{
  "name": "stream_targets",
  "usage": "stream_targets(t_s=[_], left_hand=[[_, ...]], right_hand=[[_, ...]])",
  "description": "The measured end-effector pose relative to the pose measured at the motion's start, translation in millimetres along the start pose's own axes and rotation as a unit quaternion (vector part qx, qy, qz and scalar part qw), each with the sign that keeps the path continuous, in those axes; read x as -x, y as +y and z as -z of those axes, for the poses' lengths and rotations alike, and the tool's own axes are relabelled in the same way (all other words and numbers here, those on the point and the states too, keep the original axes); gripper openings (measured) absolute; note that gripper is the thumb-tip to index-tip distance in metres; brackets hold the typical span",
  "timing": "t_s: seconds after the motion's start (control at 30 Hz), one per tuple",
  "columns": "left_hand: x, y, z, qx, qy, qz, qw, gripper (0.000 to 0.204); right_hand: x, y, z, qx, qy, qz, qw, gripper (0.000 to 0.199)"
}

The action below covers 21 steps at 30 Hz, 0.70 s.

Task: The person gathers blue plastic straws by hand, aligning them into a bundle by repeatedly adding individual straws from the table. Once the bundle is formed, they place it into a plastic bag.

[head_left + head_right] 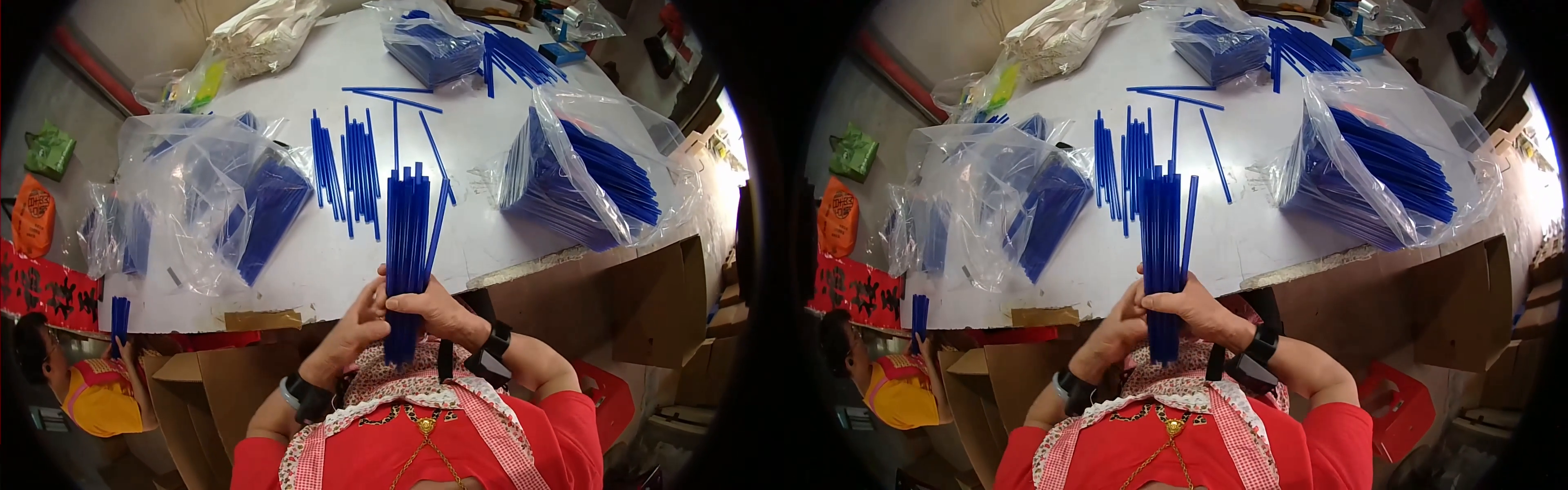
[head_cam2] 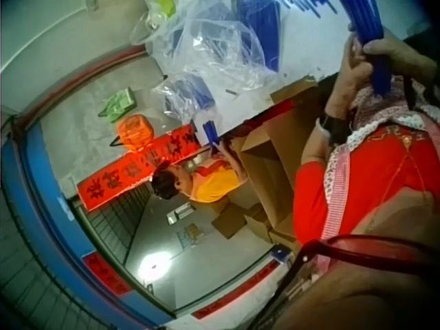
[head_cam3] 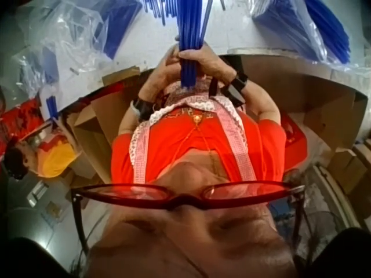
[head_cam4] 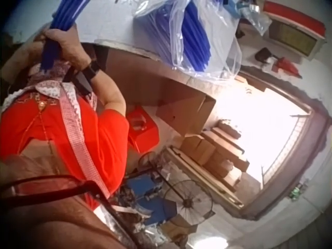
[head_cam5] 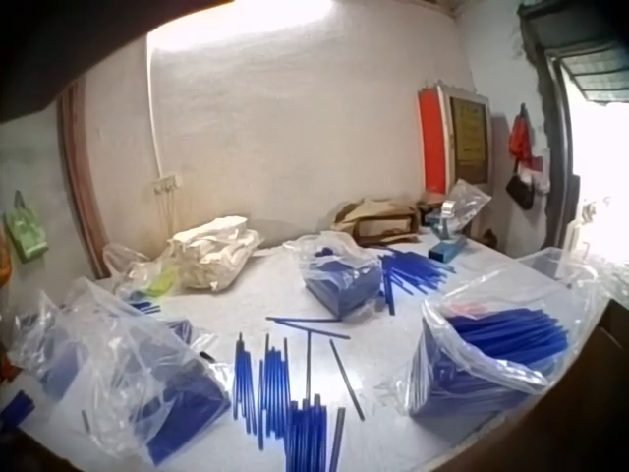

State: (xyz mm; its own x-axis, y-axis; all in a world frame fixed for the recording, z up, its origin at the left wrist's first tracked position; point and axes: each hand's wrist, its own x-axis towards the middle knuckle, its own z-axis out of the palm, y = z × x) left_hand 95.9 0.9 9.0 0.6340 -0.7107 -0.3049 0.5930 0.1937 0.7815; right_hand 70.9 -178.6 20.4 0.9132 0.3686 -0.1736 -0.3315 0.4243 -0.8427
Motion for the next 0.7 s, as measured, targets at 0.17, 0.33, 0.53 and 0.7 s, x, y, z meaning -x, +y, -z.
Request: stream_targets(t_s=[0.17, 0.33, 0.53, 0.7], left_hand=[[19.0, -33.2, -18.3, -0.011, 0.057, 0.072, 0.996, 0.056], [31.7, -31.4, -25.9, -0.051, 0.075, 0.143, 0.986, 0.050], [40.1, -35.9, -28.6, 0.053, 0.059, 0.136, 0.988, 0.049], [44.5, -39.5, -28.1, 0.100, 0.079, 0.124, 0.984, 0.047]], right_hand=[[-6.3, 22.4, 3.3, -0.092, 0.053, 0.042, 0.993, 0.056], [-5.3, 12.4, 12.3, -0.142, 0.127, 0.000, 0.982, 0.055], [-3.1, 22.5, 20.0, -0.238, 0.084, -0.027, 0.967, 0.055], [-1.6, 24.3, 21.5, -0.284, 0.072, -0.025, 0.956, 0.061]])
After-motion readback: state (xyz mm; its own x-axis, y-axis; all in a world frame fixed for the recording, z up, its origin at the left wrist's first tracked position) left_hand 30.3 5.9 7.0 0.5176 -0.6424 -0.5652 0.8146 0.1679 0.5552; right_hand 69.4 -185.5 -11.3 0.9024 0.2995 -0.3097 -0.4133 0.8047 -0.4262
